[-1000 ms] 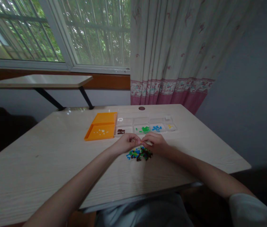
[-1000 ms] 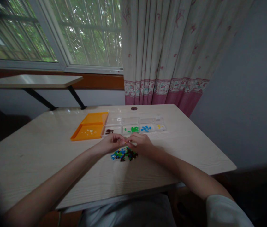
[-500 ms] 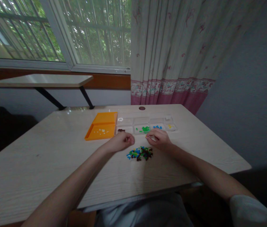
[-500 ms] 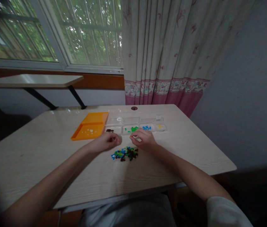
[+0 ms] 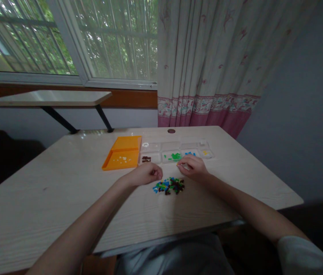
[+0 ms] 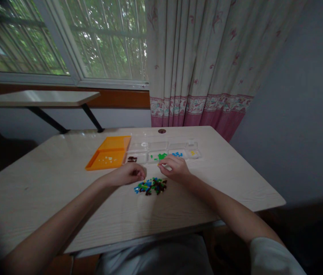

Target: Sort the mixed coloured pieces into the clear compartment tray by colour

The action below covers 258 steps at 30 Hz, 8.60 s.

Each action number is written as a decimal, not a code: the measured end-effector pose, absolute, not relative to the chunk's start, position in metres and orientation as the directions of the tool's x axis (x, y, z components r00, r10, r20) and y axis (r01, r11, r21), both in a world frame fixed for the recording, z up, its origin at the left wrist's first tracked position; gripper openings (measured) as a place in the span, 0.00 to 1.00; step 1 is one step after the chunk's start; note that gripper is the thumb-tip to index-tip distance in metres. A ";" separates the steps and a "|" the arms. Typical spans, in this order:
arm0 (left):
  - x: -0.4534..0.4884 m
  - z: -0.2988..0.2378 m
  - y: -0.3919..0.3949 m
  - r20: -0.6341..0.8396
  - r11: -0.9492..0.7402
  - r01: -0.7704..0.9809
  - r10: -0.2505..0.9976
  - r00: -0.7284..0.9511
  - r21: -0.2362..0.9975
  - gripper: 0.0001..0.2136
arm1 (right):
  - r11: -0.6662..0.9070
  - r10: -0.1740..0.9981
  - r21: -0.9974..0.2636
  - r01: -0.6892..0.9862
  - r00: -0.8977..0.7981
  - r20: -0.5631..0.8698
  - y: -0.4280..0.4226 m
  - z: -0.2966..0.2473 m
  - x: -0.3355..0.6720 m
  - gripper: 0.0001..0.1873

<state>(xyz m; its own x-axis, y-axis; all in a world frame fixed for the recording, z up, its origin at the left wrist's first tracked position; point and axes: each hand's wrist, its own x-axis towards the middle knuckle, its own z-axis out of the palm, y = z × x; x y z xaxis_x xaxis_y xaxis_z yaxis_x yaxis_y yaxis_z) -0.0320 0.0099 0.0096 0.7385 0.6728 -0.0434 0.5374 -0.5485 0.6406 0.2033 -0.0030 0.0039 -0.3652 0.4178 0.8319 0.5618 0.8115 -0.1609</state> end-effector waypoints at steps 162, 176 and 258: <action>-0.026 0.014 0.003 0.024 -0.624 0.606 0.706 0.707 0.493 0.07 | 0.202 0.962 -0.349 0.915 -0.119 0.244 0.060 0.018 0.356 0.13; -0.028 0.010 0.006 0.037 -0.627 0.591 0.701 0.712 0.508 0.07 | 0.541 0.828 -0.293 0.788 -0.438 0.350 0.027 0.028 0.270 0.11; -0.005 0.019 -0.012 0.403 -0.660 0.439 0.735 0.545 0.610 0.09 | 0.682 0.725 -0.367 0.633 -0.518 0.453 -0.011 -0.001 0.193 0.11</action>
<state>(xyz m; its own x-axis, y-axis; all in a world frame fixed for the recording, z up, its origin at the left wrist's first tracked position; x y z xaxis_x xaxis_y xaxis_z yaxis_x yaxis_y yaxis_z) -0.0050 -0.0116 0.0193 0.5455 0.7352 0.4025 0.4389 -0.6597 0.6100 0.1934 -0.0114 -0.0015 -0.5185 0.7252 0.4530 0.6333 0.6817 -0.3665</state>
